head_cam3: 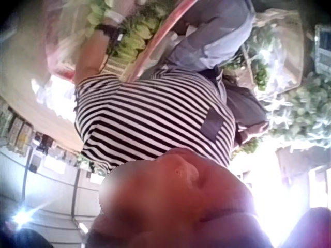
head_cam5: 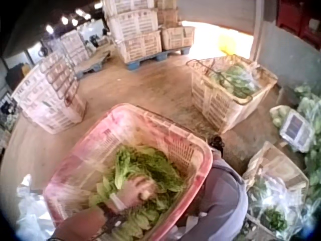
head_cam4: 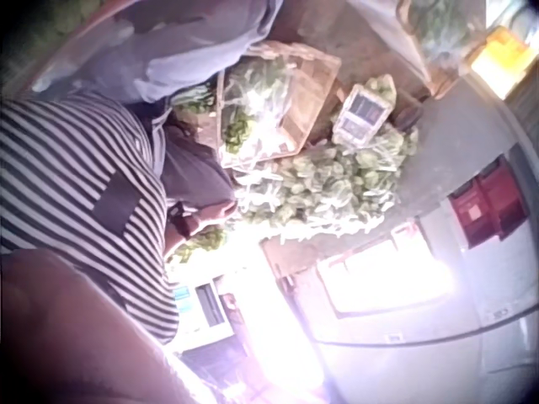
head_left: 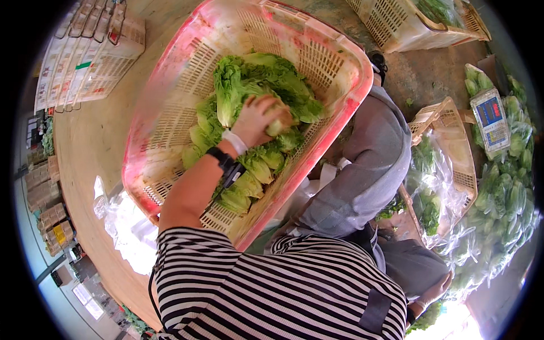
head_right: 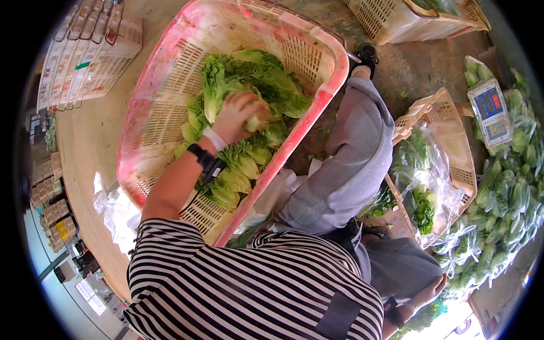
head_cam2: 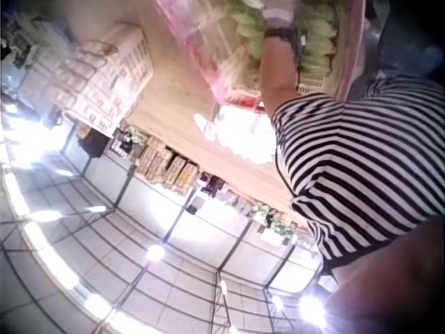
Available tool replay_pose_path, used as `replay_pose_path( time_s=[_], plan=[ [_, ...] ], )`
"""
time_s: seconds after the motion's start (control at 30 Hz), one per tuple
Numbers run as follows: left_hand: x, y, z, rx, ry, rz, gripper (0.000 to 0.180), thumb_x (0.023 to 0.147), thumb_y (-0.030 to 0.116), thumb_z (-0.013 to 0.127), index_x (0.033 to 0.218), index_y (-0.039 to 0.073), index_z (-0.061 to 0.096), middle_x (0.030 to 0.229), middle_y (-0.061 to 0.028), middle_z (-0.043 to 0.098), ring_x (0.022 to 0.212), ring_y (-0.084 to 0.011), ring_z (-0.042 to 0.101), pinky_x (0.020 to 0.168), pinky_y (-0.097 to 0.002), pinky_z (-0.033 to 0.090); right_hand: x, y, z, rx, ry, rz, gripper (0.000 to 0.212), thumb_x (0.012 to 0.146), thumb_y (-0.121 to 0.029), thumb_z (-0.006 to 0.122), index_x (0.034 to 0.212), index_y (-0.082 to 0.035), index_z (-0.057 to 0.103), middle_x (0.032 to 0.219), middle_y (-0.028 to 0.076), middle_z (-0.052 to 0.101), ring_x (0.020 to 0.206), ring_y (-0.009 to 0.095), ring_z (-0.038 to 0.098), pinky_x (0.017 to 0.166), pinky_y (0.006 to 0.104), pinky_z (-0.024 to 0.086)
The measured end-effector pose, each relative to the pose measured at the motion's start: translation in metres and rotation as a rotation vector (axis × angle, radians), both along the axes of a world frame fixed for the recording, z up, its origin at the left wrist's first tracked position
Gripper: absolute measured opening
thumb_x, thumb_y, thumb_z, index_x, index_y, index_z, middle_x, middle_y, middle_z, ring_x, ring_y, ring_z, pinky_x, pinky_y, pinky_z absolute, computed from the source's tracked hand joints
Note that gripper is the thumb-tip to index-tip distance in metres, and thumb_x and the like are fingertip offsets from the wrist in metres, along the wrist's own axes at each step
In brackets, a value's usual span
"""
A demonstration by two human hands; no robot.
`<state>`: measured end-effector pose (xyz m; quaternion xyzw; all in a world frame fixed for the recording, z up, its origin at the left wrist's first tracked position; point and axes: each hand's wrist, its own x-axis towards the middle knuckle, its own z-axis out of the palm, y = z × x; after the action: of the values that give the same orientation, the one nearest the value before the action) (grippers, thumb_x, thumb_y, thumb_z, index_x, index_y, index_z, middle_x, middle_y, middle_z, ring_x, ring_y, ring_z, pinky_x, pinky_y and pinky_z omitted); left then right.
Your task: The person trims the stems of lettuce heads with a knife and places the processed lettuce into plastic bags.
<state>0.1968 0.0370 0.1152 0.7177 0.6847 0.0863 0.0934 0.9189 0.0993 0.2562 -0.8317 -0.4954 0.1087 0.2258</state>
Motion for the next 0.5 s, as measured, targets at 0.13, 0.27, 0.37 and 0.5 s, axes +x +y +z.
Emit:
replay_pose_path(
  time_s=[0.13,0.27,0.37,0.5],
  plan=[
    [-0.023,-0.037,0.043,0.316,-0.510,0.432,0.092,0.055,0.011,0.080,0.136,0.014,0.037,0.133,-0.0158,0.043,0.124,-0.0314,0.041,0.108,-0.0449,0.031,0.007,0.004,0.000,-0.014,-0.054,0.078,0.043,0.096,-0.034,0.045,0.126,-0.004,0.053,0.129,0.014,0.052,0.117,0.026,0.050,0.101,0.0330,0.036],
    [-0.013,-0.059,0.103,0.587,-1.492,0.792,0.080,0.069,0.006,0.065,0.140,0.007,0.029,0.133,-0.0141,0.044,0.121,-0.0305,0.045,0.105,-0.0429,0.037,0.020,0.003,-0.005,0.004,-0.018,0.113,0.044,0.095,-0.034,0.047,0.126,-0.003,0.052,0.129,0.015,0.052,0.116,0.026,0.050,0.101,0.0325,0.035],
    [-0.003,-0.074,0.116,0.683,-2.010,0.747,0.080,0.071,0.010,0.063,0.142,0.007,0.026,0.130,-0.0136,0.047,0.116,-0.0304,0.050,0.101,-0.0411,0.041,0.045,0.003,-0.021,0.017,-0.006,0.125,0.043,0.094,-0.030,0.050,0.127,-0.001,0.051,0.130,0.014,0.051,0.120,0.026,0.047,0.103,0.0343,0.033],
    [0.046,-0.033,0.189,0.618,-1.739,0.368,0.090,0.067,0.017,0.071,0.143,0.007,0.023,0.131,-0.0135,0.047,0.116,-0.0269,0.050,0.098,-0.0381,0.043,-0.095,0.005,0.026,0.290,0.109,0.357,0.044,0.091,-0.021,0.055,0.131,-0.005,0.047,0.135,0.012,0.046,0.125,0.024,0.040,0.106,0.0380,0.029]
  ],
)
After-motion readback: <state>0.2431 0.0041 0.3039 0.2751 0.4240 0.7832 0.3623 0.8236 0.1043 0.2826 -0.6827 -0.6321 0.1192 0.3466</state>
